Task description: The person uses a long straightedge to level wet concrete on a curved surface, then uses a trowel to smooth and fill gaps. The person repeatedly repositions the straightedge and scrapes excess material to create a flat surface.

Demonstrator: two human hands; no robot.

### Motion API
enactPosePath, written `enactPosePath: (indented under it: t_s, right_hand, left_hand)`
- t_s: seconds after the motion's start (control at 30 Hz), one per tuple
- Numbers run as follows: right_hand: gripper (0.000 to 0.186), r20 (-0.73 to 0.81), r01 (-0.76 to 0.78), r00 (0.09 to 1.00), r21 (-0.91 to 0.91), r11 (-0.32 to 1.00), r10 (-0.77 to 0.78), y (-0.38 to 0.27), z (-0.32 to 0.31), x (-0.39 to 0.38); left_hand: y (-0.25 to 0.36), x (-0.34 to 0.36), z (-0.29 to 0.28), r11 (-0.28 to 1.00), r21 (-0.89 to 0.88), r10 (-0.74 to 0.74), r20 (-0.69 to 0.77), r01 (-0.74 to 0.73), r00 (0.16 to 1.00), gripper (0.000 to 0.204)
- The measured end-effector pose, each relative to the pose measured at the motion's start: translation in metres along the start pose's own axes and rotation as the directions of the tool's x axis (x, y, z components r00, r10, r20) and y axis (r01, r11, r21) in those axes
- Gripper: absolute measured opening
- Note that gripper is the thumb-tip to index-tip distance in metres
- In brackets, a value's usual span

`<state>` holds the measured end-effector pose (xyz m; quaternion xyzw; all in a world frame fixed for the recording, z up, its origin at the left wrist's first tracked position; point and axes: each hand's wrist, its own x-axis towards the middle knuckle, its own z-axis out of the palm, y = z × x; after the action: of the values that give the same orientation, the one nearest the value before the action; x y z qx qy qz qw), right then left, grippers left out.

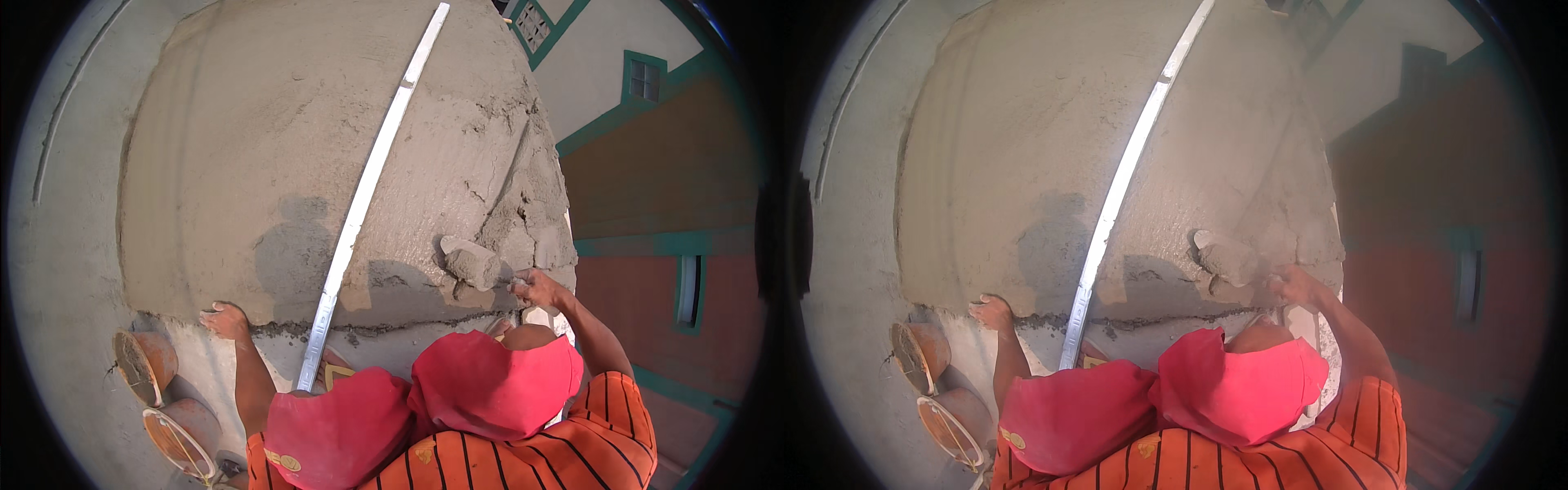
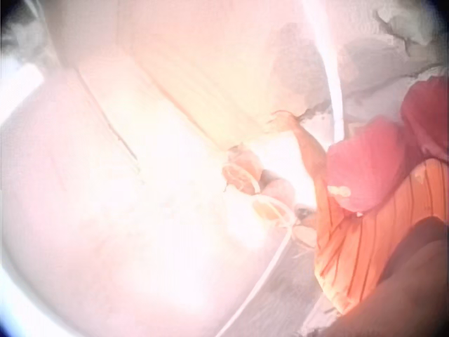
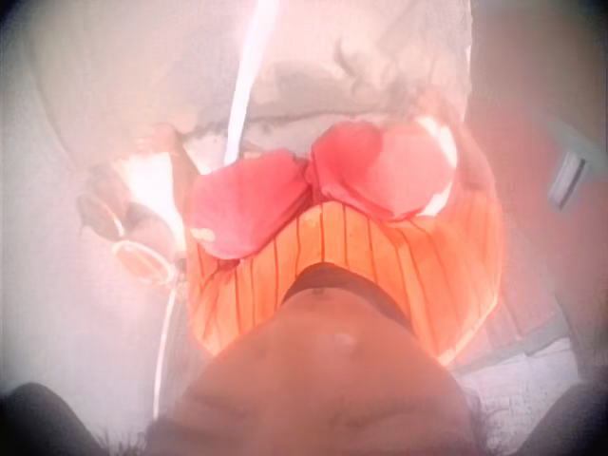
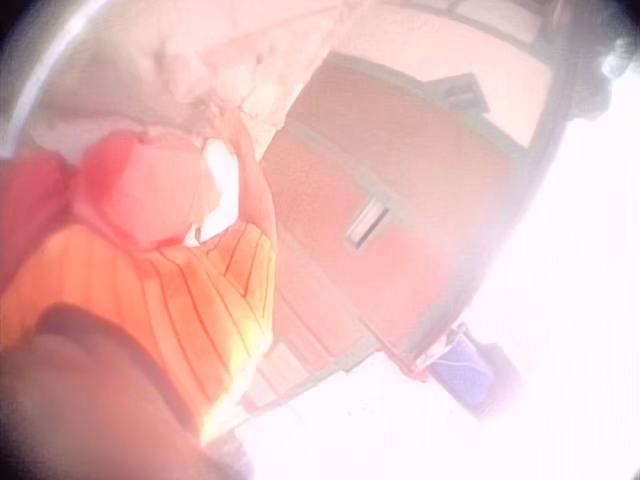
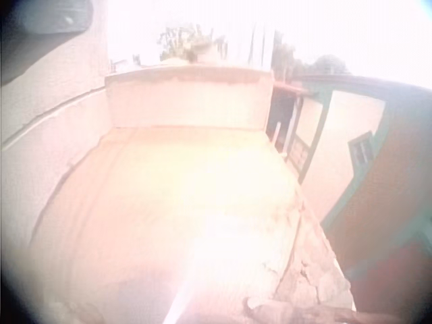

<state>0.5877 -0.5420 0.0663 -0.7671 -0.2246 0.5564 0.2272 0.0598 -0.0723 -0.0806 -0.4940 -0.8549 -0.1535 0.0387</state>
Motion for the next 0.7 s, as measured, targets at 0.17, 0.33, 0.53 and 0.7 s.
enactPosePath:
  t_s: [0.17,0.33,0.53,0.7]
  right_hand:
    - [0.016,0.391,-0.225,0.918,0.379,0.897,0.065,-0.071,0.042,0.016]
    - [0.021,0.487,-0.064,0.856,0.435,0.898,-0.174,-0.204,0.037,0.045]
    - [0.035,0.015,0.651,0.722,0.323,0.687,-0.692,-0.424,0.006,0.053]
    - [0.037,-0.343,0.74,0.24,-0.54,0.4,-0.908,-0.566,-0.028,0.097]
  left_hand:
    - [0.023,-0.012,-0.02,0.997,-0.066,-0.034,0.065,0.039,0.997,0.062]
    - [0.023,-0.018,-0.021,0.992,-0.119,-0.042,0.074,0.051,0.996,0.062]
    - [0.025,-0.021,-0.031,0.989,-0.125,-0.068,0.087,0.079,0.994,0.062]
    - [0.025,-0.022,-0.033,0.992,-0.067,-0.105,0.085,0.11,0.991,0.06]
